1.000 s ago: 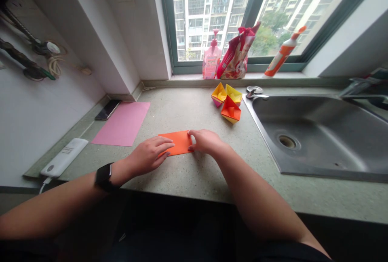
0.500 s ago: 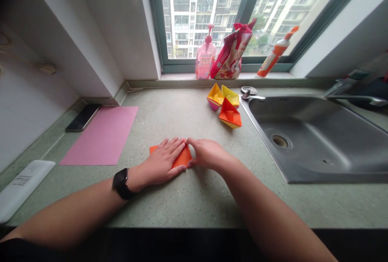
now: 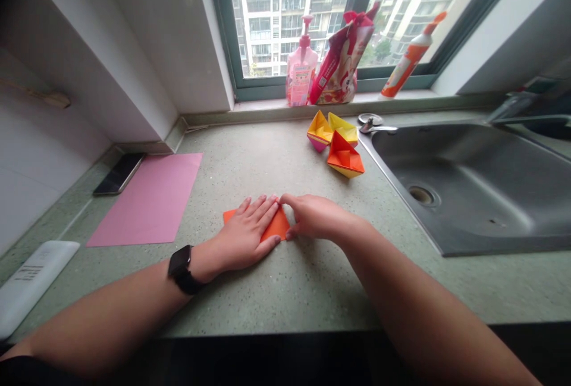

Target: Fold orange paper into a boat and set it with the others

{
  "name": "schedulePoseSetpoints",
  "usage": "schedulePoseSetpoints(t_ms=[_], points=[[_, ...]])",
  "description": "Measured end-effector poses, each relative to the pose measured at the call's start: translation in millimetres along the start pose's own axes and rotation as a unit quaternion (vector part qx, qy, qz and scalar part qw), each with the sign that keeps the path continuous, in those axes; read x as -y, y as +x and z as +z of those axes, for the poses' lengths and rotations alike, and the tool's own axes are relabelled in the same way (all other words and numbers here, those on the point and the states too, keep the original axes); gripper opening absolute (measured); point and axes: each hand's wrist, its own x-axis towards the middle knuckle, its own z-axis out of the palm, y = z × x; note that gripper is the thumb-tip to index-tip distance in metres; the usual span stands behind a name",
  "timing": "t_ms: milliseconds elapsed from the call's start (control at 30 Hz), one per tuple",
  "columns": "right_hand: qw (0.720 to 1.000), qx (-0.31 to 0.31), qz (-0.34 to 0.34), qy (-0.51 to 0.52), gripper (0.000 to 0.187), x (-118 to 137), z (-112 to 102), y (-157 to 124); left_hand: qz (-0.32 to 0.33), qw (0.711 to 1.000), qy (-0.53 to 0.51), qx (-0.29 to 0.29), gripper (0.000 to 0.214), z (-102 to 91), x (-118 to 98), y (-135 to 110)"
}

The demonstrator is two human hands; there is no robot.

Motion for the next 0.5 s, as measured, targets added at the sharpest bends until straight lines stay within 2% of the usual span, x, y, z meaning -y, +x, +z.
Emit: schedulePoseSetpoints(t_ms=[100,267,500], points=[[1.0,-0.004,-0.007,0.001,0.074,-0.3,-1.1,0.8,-0.006,1.0,0.005,-0.012,0.08,1.8,0.3,-0.1],[1.0,-0.002,-0.021,-0.006,0.076,1.2,-3.0,1.2,-0.017,0.999,0.028,0.001,0.075,-2.8,3.0,-9.3],[1.0,0.001,-0.018,-0.025,0.08,2.8,-4.2,0.9,-0.049,0.997,0.059,0.022,0.066,-12.3,19.0,-54.6]])
